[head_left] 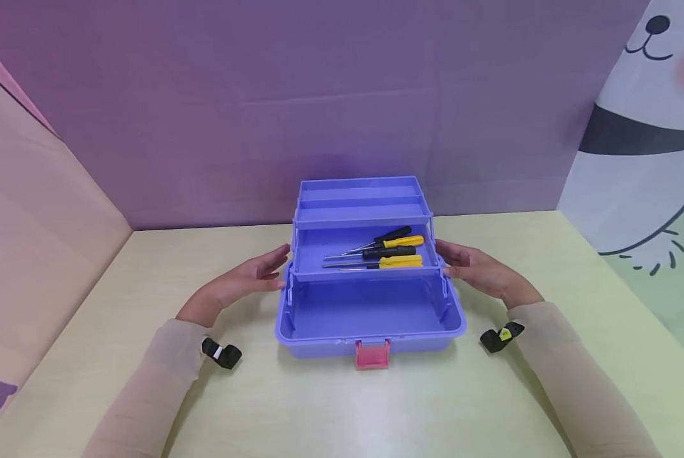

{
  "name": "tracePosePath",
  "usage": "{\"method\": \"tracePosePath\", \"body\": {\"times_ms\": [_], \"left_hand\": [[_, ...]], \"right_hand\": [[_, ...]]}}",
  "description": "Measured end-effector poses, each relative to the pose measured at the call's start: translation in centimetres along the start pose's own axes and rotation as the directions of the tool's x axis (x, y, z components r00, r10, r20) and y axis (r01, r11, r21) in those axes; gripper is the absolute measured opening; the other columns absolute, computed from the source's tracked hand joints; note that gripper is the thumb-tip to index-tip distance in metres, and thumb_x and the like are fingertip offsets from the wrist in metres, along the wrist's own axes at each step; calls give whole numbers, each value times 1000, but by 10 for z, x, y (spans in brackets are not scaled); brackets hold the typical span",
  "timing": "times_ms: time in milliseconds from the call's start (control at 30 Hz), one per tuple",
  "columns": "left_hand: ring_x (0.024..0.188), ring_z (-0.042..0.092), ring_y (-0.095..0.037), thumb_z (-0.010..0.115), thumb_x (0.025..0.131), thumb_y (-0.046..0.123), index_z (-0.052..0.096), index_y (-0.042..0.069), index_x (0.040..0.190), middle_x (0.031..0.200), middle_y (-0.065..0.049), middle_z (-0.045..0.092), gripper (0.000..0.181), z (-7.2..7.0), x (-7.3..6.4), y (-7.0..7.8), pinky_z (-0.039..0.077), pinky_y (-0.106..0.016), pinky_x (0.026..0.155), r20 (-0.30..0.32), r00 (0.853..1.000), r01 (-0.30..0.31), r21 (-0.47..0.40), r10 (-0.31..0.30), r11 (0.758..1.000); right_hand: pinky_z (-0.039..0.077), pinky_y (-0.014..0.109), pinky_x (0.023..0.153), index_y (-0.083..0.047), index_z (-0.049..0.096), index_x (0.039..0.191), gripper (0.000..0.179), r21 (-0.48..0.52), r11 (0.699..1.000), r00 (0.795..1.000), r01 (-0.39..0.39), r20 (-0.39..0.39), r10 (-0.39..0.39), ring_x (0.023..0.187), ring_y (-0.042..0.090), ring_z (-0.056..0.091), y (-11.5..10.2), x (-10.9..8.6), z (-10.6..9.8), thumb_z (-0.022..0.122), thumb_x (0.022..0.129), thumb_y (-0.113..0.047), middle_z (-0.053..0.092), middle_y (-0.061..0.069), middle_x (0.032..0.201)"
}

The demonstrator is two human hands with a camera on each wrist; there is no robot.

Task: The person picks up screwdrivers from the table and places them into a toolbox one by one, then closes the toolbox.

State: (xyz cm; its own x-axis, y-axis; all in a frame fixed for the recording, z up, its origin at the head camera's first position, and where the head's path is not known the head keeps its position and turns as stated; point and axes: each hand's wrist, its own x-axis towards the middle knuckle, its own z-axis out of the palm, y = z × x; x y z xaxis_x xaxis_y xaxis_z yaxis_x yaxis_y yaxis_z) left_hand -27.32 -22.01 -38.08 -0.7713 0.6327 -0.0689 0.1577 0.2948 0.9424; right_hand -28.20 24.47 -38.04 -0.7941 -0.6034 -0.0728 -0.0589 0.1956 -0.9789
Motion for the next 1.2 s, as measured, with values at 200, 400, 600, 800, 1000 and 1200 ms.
{"method": "tracePosePath", "body": {"times_ms": [200,400,600,800,1000,1200], "left_hand": [[144,6,-32,65,89,20,4,8,152,159,-9,4,88,-3,4,-4,11,-54,114,21,1000,8,-20,-8,1000],[144,6,-34,66,88,19,4,6,152,159,-11,3,90,-4,8,-7,13,-52,113,28,1000,-7,4,7,1000],[144,4,-34,67,87,21,4,7,152,159,-11,3,92,-6,12,-9,12,-55,113,26,1000,2,2,-2,1000],[144,5,-34,67,87,23,4,7,152,158,-13,4,92,-3,15,-9,14,-53,113,39,999,-17,-23,18,1000],[144,5,-33,69,87,25,3,7,152,158,-12,4,94,-4,15,-9,17,-50,112,47,997,-64,-30,65,998],[144,4,-32,69,86,30,2,7,152,159,-11,3,97,-4,15,-9,18,-50,112,51,995,-84,-33,85,996]], "right_hand": [[23,42,109,1,7,150,76,8,1000,1000,5,18,-5,143,38,10,2,-1,-2,57,94,-12,10,20,156],[25,40,108,1,6,150,76,36,999,999,-4,38,3,142,39,9,5,-1,-3,56,95,-12,9,20,156],[30,33,108,1,5,150,74,52,999,999,9,52,-11,142,39,10,5,0,-3,54,96,-11,8,20,156],[36,26,104,4,4,149,75,74,997,999,17,43,-20,141,43,10,5,-2,-5,54,96,-10,7,24,155],[34,27,105,4,4,149,75,84,996,999,27,36,-30,141,42,9,6,-2,-4,55,96,-13,7,24,155],[32,30,107,4,6,149,74,100,995,1000,21,3,-22,141,41,11,6,-2,-3,55,96,-12,9,23,155]]}}
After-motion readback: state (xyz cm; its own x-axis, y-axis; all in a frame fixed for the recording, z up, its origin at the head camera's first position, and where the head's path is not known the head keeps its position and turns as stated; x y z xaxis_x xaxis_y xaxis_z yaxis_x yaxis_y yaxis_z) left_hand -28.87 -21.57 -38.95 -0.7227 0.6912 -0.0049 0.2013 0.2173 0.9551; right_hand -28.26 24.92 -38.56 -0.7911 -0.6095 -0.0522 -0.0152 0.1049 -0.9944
